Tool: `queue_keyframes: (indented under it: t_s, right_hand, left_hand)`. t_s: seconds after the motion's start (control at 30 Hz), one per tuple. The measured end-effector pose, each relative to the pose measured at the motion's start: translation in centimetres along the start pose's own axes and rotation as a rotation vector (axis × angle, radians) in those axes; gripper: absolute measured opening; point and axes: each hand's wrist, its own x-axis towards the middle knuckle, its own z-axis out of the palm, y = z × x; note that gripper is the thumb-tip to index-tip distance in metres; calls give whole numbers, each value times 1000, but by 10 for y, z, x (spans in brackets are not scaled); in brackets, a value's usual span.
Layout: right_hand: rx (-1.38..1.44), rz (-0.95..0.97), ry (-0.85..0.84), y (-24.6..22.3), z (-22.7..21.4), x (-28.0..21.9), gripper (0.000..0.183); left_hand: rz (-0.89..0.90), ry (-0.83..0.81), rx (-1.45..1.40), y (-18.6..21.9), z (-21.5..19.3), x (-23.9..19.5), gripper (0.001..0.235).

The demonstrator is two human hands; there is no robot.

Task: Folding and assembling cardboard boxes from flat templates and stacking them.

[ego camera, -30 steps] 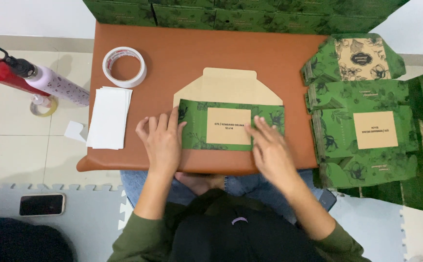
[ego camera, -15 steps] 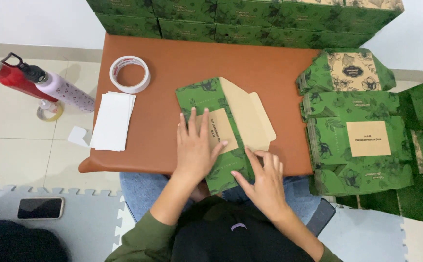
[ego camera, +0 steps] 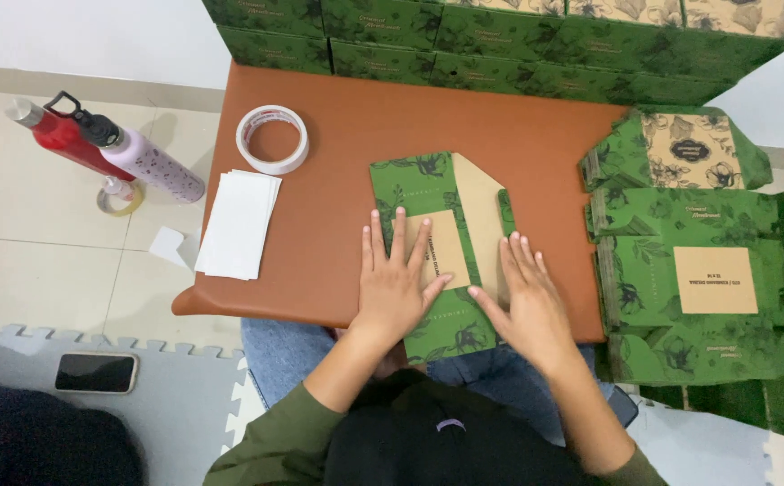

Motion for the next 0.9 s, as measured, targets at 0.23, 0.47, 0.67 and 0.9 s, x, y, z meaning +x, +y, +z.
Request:
queue_keyframes:
  t_s: [0.23, 0.47, 0.67, 0.9]
  right_hand:
    - [-105, -29, -35, 17, 9, 81, 75]
    - [-114, -15, 2, 3, 7, 24, 65]
    - [-93, 20, 121, -7, -6, -53, 52]
    - [-2, 108, 403, 21, 13, -38, 32]
  left_hand:
    - [-13, -14, 32, 1, -1, -2, 85]
    - [-15, -24, 32, 0, -1, -1, 84]
    - [86, 309, -13, 0, 12, -1, 82]
    - [395, -28, -202, 36, -21, 0, 49]
